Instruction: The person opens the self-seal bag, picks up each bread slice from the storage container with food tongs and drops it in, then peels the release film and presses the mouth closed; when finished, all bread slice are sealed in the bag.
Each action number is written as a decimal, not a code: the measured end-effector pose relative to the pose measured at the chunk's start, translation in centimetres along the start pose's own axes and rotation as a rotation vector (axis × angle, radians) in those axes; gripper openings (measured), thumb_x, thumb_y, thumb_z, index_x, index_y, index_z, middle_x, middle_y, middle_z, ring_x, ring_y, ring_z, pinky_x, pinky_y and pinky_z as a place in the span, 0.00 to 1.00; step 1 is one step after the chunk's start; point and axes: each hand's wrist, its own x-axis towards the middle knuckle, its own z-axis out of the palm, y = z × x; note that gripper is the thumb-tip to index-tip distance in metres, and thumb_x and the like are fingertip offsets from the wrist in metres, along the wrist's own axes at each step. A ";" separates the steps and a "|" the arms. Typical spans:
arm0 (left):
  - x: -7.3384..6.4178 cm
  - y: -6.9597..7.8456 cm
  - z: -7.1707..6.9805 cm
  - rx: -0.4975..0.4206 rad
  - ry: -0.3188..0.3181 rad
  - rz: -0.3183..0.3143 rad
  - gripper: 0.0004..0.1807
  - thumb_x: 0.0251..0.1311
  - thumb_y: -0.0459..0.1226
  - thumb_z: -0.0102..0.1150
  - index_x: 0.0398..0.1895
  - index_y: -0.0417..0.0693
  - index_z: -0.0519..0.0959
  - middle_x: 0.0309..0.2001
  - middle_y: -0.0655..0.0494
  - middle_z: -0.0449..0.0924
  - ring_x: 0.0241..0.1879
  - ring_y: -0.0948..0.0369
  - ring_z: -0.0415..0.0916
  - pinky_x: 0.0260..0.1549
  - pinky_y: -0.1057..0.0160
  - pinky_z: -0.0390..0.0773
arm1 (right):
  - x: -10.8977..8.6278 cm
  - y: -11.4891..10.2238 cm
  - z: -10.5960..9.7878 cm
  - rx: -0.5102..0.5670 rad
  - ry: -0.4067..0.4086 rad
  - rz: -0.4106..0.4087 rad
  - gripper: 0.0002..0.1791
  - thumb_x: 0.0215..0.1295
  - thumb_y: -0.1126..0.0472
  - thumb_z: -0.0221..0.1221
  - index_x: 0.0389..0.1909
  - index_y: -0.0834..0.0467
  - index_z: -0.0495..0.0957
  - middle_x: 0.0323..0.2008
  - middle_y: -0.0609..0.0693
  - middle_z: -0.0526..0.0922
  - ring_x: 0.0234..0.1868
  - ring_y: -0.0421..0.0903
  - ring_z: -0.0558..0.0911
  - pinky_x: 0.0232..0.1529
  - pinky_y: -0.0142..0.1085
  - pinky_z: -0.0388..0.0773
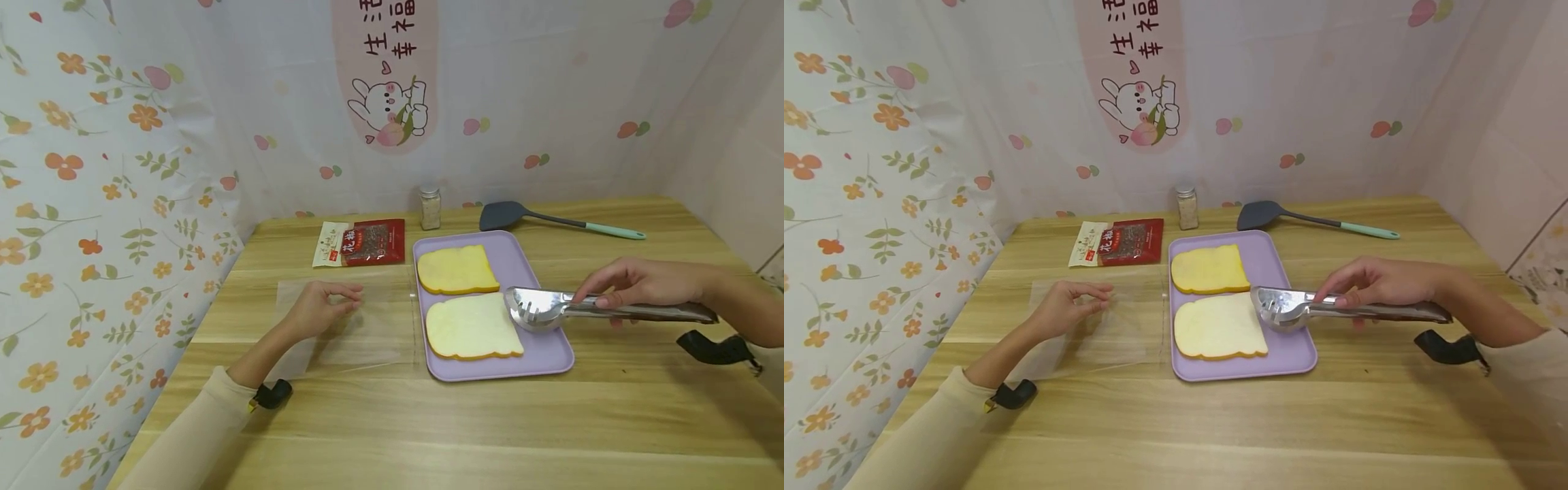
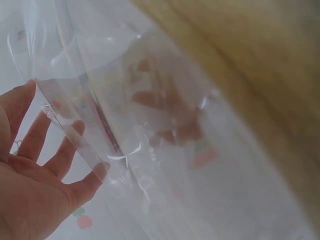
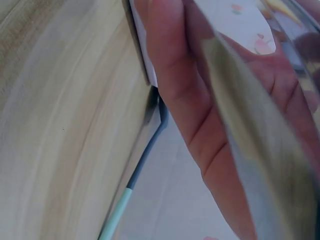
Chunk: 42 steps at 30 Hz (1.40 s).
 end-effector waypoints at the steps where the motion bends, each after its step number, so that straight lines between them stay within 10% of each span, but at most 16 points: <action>1: 0.0 0.0 0.0 -0.001 0.000 0.001 0.05 0.60 0.29 0.67 0.38 0.39 0.88 0.52 0.47 0.84 0.59 0.51 0.78 0.60 0.49 0.72 | 0.1 0.1 0.0 0.019 -0.010 0.005 0.21 0.73 0.78 0.42 0.62 0.66 0.72 0.50 0.62 0.79 0.31 0.59 0.83 0.30 0.45 0.82; 18: 0.2 0.1 0.1 0.007 -0.007 0.010 0.05 0.60 0.30 0.67 0.38 0.39 0.88 0.51 0.46 0.84 0.58 0.51 0.78 0.57 0.48 0.74 | 2.0 0.5 -1.1 0.216 -0.083 0.133 0.18 0.73 0.77 0.45 0.61 0.75 0.69 0.43 0.77 0.72 0.29 0.45 0.84 0.30 0.43 0.84; 34: 0.4 0.1 0.1 0.020 -0.020 0.000 0.05 0.61 0.31 0.66 0.38 0.40 0.88 0.53 0.47 0.84 0.59 0.52 0.77 0.60 0.50 0.72 | 5.0 -0.9 -2.5 0.011 -0.102 0.460 0.13 0.71 0.65 0.57 0.54 0.62 0.79 0.35 0.50 0.75 0.20 0.38 0.78 0.22 0.30 0.79; 42: 0.4 0.0 0.0 0.020 -0.021 0.001 0.05 0.61 0.30 0.66 0.38 0.39 0.88 0.53 0.47 0.84 0.59 0.51 0.77 0.62 0.49 0.69 | 5.5 -0.7 -2.5 0.015 -0.110 0.458 0.11 0.71 0.65 0.58 0.51 0.62 0.79 0.33 0.48 0.74 0.21 0.37 0.77 0.20 0.28 0.77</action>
